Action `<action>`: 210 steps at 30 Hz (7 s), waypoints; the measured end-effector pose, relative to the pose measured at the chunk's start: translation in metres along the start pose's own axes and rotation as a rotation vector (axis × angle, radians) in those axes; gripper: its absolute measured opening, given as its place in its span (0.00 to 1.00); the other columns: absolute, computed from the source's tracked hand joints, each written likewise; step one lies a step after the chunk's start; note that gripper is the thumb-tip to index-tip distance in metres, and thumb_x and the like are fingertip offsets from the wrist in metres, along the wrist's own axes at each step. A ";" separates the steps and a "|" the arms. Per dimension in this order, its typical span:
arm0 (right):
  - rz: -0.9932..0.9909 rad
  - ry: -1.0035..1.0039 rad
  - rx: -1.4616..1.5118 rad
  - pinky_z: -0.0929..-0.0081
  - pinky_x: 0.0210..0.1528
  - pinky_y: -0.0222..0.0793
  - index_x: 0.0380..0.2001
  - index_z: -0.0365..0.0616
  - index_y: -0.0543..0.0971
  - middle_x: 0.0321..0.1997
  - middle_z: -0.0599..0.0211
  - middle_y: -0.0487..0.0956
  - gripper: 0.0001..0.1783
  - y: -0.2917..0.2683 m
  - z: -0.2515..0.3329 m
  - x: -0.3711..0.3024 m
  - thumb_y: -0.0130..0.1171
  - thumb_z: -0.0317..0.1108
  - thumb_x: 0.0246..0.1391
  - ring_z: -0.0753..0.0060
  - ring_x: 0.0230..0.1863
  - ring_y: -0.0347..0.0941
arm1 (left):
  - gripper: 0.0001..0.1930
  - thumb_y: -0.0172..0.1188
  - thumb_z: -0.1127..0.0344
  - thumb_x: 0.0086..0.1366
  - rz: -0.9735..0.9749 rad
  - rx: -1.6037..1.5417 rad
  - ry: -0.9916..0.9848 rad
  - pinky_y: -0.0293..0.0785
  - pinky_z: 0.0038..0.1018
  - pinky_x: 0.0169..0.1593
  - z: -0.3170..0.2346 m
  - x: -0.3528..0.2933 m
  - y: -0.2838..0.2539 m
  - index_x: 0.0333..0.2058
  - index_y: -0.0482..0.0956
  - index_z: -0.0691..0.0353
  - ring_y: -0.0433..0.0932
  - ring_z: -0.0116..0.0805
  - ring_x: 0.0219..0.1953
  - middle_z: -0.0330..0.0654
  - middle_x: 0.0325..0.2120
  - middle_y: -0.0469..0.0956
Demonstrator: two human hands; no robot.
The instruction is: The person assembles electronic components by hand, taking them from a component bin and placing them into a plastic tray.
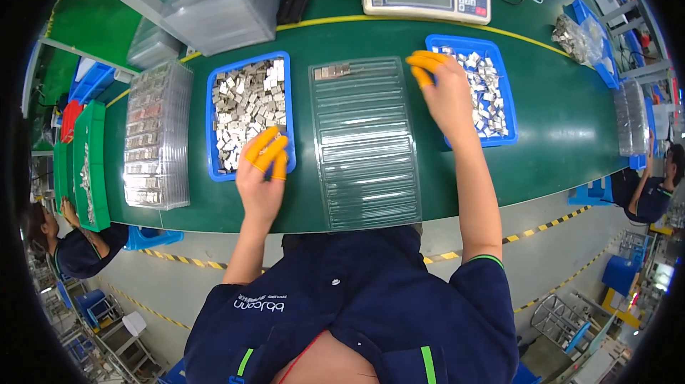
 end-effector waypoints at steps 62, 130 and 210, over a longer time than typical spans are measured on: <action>0.187 0.439 0.987 0.84 0.39 0.73 0.42 0.35 0.75 0.35 0.63 0.78 0.15 0.011 0.023 -0.044 0.60 0.24 0.48 0.74 0.34 0.77 | 0.12 0.55 0.75 0.59 0.249 -1.222 -0.833 0.77 0.23 0.38 -0.039 0.016 0.074 0.42 0.73 0.72 0.79 0.37 0.34 0.50 0.34 0.78; -0.035 -0.375 -0.244 0.63 0.53 0.59 0.34 0.48 0.79 0.38 0.70 0.75 0.15 0.031 0.051 0.013 0.63 0.39 0.40 0.62 0.46 0.67 | 0.14 0.60 0.83 0.50 -0.100 -0.110 -0.365 0.72 0.23 0.38 0.013 -0.006 -0.007 0.37 0.79 0.65 0.78 0.31 0.32 0.43 0.32 0.79; -0.100 0.584 0.973 0.77 0.45 0.65 0.30 0.39 0.81 0.37 0.65 0.76 0.08 -0.001 0.040 -0.105 0.63 0.23 0.41 0.72 0.41 0.71 | 0.14 0.63 0.78 0.48 0.335 -0.608 -0.278 0.71 0.21 0.37 -0.072 0.021 0.086 0.37 0.80 0.64 0.77 0.32 0.32 0.42 0.30 0.78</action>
Point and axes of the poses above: each hand's wrist, its own x-axis towards the middle knuckle, its own y-axis out of the palm, z = x × y, the point moved 4 cm from there along x, towards the middle knuckle
